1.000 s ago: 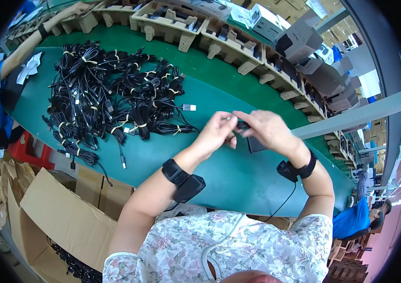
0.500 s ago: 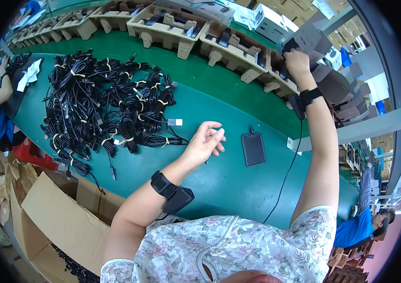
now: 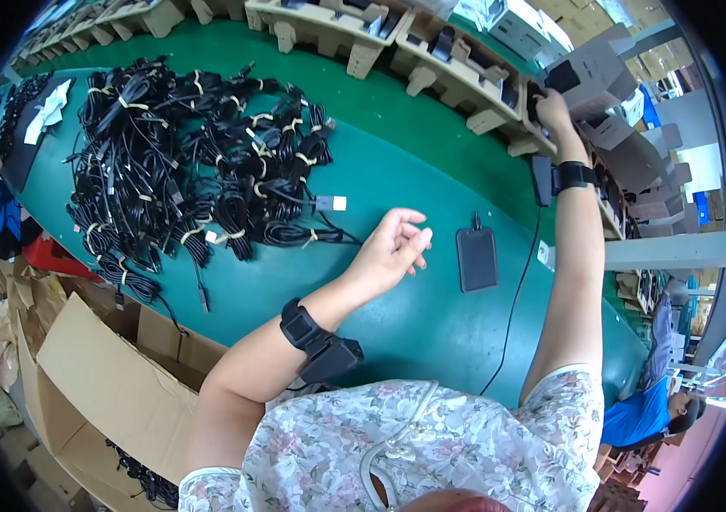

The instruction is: The person gathers cables and plastic panels from boxes and places them on the table. They then join a cable to a panel and place the assembled unit into a cardboard tray on the assembly line.

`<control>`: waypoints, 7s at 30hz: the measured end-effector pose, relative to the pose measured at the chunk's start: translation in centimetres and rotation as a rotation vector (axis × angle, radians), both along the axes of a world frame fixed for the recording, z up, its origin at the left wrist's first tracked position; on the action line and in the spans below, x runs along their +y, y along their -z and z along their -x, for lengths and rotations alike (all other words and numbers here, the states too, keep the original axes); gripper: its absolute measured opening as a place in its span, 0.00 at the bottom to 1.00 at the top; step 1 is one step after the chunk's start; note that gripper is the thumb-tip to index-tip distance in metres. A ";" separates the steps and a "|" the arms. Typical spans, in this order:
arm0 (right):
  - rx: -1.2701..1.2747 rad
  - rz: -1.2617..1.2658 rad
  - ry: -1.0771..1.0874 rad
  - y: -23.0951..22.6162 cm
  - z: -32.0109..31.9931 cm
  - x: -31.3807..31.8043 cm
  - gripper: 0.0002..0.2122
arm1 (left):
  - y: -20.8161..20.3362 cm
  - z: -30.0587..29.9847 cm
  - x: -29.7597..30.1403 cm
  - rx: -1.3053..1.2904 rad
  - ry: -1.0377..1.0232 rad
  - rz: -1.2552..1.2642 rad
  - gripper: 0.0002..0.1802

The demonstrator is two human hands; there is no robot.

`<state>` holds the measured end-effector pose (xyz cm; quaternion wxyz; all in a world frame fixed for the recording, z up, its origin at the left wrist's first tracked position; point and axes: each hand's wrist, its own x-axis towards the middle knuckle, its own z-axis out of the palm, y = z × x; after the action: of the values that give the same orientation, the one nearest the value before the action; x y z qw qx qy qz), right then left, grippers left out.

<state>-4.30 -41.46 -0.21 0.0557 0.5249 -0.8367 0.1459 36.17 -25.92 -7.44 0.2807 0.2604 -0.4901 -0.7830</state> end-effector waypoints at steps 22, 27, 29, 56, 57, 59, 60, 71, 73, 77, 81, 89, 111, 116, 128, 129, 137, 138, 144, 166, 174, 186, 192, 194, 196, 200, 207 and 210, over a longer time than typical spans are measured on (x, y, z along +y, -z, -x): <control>0.145 -0.135 -0.306 1.9 -17.8 18.5 0.15 | 0.4 -0.1 0.1 -0.061 0.105 0.096 0.19; 0.005 -0.125 -0.485 5.5 -19.8 21.3 0.12 | 0.0 0.4 -0.1 -0.063 0.729 -0.001 0.26; -0.236 0.067 -0.341 1.5 -22.3 21.2 0.08 | -0.4 0.0 0.4 -0.058 0.934 -0.058 0.28; -0.259 0.561 -0.237 -5.8 -11.6 9.1 0.14 | 0.0 0.7 0.9 -0.131 -0.168 0.344 0.38; -0.239 0.555 -0.050 -6.5 -8.8 7.2 0.16 | 0.1 0.8 0.8 -0.133 -0.175 0.347 0.38; -0.144 0.583 0.041 -4.3 -3.7 3.8 0.20 | 0.6 0.9 0.6 -0.128 -0.140 0.310 0.42; -0.153 0.579 0.021 -3.3 -2.7 2.9 0.20 | 0.8 0.6 0.5 -0.133 -0.139 0.286 0.45; -0.259 0.489 0.300 1.1 0.3 -1.3 0.21 | 0.2 0.5 0.4 -0.179 -0.118 0.336 0.43; 0.060 0.119 0.219 1.2 0.9 -1.3 0.19 | 0.4 0.9 0.4 -0.186 -0.105 0.352 0.42; 0.770 0.228 0.069 -2.2 -10.1 2.0 0.14 | 1.0 0.2 0.5 -0.277 -0.123 0.445 0.41; 0.353 0.368 -0.624 -2.3 -17.9 2.8 0.12 | 1.1 1.2 0.8 -0.268 -0.136 0.480 0.32; 0.148 -0.055 -1.415 -1.2 -34.7 6.6 0.15 | 2.2 0.9 0.0 -0.318 0.000 0.780 0.13; -0.998 0.165 -0.756 -8.1 -30.9 17.5 0.09 | -1.8 0.0 1.4 0.370 0.329 0.099 0.40; -1.009 0.050 -0.701 -7.0 -31.2 17.6 0.09 | -3.2 -1.1 1.1 0.570 0.143 -0.027 0.30; -0.848 0.561 -0.557 -10.2 -26.9 17.2 0.08 | -1.1 -0.9 -2.4 0.376 -0.123 -0.330 0.28; -0.670 0.424 -0.536 -9.9 -26.9 17.1 0.08 | -1.0 -1.0 -2.2 0.279 0.085 -0.282 0.28; -1.268 0.221 -0.565 -7.2 -28.8 18.9 0.09 | -4.0 -1.5 1.1 0.317 0.582 -0.172 0.28; -1.374 0.332 -0.575 -6.6 -28.7 18.9 0.10 | -4.4 -1.8 1.2 0.379 0.541 -0.185 0.27; -1.485 0.296 -0.557 -4.9 -27.4 19.2 0.10 | -2.2 -1.6 -1.3 0.376 0.489 -0.125 0.24; 0.069 0.511 -0.758 -2.7 -29.3 20.0 0.20 | 0.6 -1.3 -1.8 0.500 0.423 -0.292 0.16; 0.128 -0.178 -0.933 -4.3 -26.4 22.5 0.21 | -2.1 -2.1 -1.7 0.151 0.435 -0.140 0.14; 0.381 0.143 0.042 -9.1 -11.0 10.1 0.15 | -0.9 -1.4 -1.7 0.026 0.072 0.005 0.14; 0.601 -0.084 -0.038 -5.2 -6.3 4.0 0.12 | -1.1 -1.6 -1.9 -0.006 0.048 0.004 0.15; 0.729 -0.190 -0.109 -4.1 -5.5 3.0 0.10 | -1.0 -1.5 -1.8 0.016 -0.018 -0.013 0.16; 0.741 -0.279 -0.102 -4.2 -6.1 2.2 0.10 | -0.9 -1.6 -2.0 0.020 -0.063 -0.029 0.16; 0.726 -0.485 -0.069 -4.8 -7.0 0.8 0.11 | -0.7 -1.7 -2.1 0.025 -0.081 -0.033 0.17; 0.412 -0.107 -0.009 -0.5 -4.7 -2.6 0.16 | -0.5 -1.3 -2.0 0.059 -0.053 -0.030 0.17; 0.064 0.184 0.282 1.5 -5.0 -2.3 0.19 | -0.2 -1.2 -1.9 0.058 -0.065 -0.029 0.17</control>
<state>0.70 -43.80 -1.74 0.1502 0.3993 -0.8830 0.1958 37.41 -27.81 -7.24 0.3165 0.2573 -0.4618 -0.7877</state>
